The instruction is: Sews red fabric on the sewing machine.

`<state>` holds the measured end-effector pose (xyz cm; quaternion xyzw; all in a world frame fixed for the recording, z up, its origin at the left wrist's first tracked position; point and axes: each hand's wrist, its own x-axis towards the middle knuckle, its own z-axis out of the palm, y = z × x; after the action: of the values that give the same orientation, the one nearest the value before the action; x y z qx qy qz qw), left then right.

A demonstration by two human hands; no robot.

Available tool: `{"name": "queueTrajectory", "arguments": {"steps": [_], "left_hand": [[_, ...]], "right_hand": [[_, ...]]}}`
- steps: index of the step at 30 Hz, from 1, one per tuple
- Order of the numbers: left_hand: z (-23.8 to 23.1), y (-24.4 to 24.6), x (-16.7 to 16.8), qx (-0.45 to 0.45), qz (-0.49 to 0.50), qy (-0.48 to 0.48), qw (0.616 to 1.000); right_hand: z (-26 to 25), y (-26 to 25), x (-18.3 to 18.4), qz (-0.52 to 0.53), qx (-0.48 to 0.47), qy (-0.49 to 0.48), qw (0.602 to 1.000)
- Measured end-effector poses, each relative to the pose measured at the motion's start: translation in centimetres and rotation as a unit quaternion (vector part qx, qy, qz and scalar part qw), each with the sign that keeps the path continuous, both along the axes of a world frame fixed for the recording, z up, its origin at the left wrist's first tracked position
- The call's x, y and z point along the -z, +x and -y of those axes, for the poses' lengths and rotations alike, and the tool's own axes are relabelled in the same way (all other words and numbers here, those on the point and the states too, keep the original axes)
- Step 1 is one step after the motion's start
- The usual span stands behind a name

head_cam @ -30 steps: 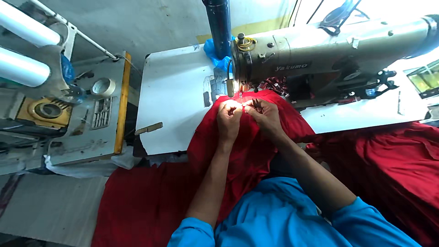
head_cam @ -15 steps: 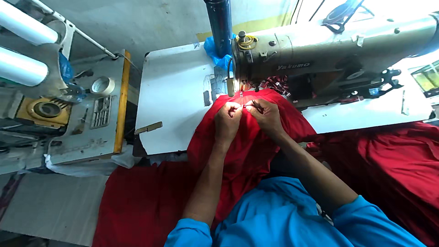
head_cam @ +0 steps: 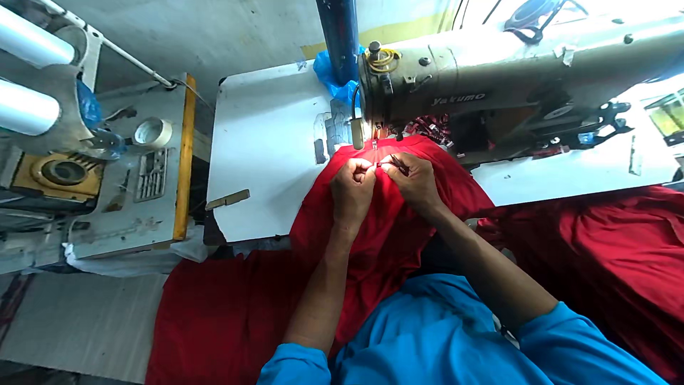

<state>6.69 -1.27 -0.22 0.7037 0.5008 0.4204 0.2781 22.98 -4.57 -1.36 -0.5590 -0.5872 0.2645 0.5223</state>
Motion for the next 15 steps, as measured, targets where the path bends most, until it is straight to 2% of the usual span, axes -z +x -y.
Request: {"name": "queueTrajectory", "arguments": {"steps": [15], "left_hand": [[0.32,-0.22,-0.43,0.013,0.006,-0.053,0.998]], "right_hand": [[-0.17,0.05,0.27,0.010,-0.015,0.014,1.000]]}}
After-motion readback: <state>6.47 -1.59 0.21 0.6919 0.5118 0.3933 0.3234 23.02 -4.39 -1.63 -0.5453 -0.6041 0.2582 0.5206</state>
